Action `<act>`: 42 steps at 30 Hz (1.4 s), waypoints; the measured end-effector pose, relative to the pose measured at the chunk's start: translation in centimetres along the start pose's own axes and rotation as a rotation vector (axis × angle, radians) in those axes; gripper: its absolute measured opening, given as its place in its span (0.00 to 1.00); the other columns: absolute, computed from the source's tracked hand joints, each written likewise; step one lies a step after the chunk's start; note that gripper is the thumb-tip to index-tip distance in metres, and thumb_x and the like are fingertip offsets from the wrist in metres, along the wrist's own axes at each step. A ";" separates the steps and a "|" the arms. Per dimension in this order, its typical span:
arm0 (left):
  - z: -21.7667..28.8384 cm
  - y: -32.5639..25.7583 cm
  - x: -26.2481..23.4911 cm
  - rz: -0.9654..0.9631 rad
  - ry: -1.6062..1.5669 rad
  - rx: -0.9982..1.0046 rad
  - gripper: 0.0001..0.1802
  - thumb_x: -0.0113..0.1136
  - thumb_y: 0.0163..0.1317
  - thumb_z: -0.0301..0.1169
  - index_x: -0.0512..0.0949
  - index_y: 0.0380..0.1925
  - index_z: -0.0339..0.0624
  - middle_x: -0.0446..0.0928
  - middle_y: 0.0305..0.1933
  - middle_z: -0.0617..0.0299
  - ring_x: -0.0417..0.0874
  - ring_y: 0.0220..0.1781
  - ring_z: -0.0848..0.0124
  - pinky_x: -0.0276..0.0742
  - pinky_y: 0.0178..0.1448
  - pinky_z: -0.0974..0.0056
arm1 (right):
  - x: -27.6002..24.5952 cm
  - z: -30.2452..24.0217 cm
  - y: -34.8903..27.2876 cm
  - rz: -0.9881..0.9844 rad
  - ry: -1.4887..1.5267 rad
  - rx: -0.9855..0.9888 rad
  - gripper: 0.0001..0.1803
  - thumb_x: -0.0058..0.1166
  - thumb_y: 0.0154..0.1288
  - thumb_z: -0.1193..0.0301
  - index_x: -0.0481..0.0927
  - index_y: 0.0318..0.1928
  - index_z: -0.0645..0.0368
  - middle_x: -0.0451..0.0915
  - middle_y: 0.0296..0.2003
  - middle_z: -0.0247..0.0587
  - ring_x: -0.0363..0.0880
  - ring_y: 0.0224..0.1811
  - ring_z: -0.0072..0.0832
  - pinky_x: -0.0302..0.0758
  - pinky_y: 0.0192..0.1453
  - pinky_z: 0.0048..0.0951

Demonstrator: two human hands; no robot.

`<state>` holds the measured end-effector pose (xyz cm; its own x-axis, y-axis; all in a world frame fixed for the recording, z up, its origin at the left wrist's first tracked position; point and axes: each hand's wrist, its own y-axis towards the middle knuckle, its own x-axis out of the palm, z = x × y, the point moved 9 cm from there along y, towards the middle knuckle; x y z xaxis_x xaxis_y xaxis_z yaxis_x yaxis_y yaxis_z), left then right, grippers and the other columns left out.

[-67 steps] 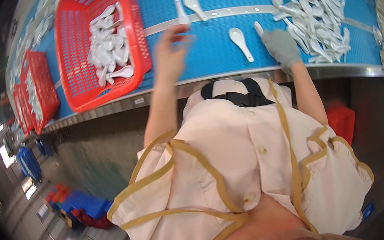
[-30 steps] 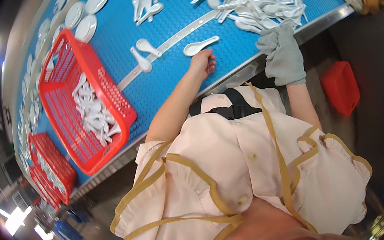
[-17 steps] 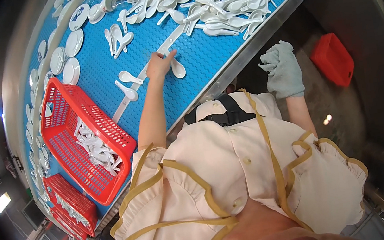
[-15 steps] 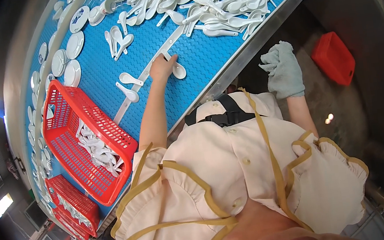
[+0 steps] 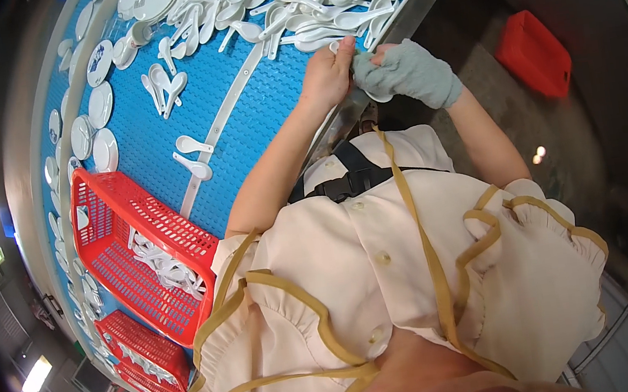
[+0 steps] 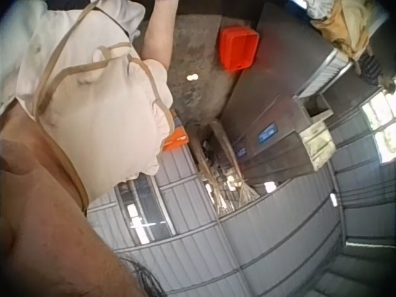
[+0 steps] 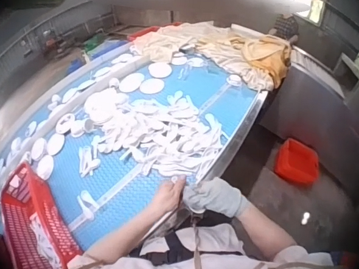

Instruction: The person picks up white spoons from a table, wipes them with a cloth, and places them into a red basket.

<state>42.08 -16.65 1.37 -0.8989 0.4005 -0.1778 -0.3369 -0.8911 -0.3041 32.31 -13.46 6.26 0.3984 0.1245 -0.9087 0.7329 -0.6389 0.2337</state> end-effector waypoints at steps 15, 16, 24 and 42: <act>-9.8 -6.5 -10.9 0.439 -0.353 -0.101 0.23 0.41 0.65 0.51 0.72 0.27 0.42 0.72 0.22 0.62 0.76 0.23 0.72 0.73 0.29 0.66 | 4.0 9.8 -13.5 -0.023 0.796 1.062 0.08 0.51 0.57 0.71 0.76 0.37 0.59 0.75 0.30 0.32 0.75 0.35 0.24 0.70 0.42 0.22; -11.0 -8.3 -12.8 0.545 -0.300 -0.137 0.22 0.43 0.65 0.49 0.72 0.27 0.42 0.72 0.22 0.62 0.75 0.21 0.72 0.73 0.26 0.66 | 3.7 7.9 -11.4 -0.075 0.716 0.798 0.09 0.54 0.56 0.69 0.76 0.35 0.60 0.77 0.30 0.32 0.75 0.36 0.26 0.68 0.44 0.22; -18.2 -23.1 -28.0 1.336 0.516 -0.451 0.23 0.62 0.49 0.45 0.75 0.32 0.34 0.78 0.33 0.50 0.79 0.38 0.54 0.74 0.43 0.57 | 5.0 -0.1 2.4 0.039 1.525 0.742 0.14 0.51 0.57 0.73 0.70 0.45 0.58 0.74 0.38 0.33 0.73 0.34 0.22 0.69 0.37 0.22; -21.9 -25.4 -20.2 0.714 -1.293 0.169 0.14 0.44 0.65 0.39 0.71 0.35 0.39 0.74 0.28 0.59 0.76 0.31 0.70 0.74 0.34 0.66 | 15.3 -17.3 24.5 0.158 0.146 -0.506 0.10 0.42 0.59 0.68 0.71 0.26 0.61 0.75 0.28 0.39 0.75 0.34 0.31 0.71 0.38 0.24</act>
<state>74.92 2.57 -7.82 -0.4733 -0.5029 0.7232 0.3253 -0.8627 -0.3871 65.90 -14.06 4.12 0.5712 0.1836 -0.8000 0.8172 -0.2184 0.5334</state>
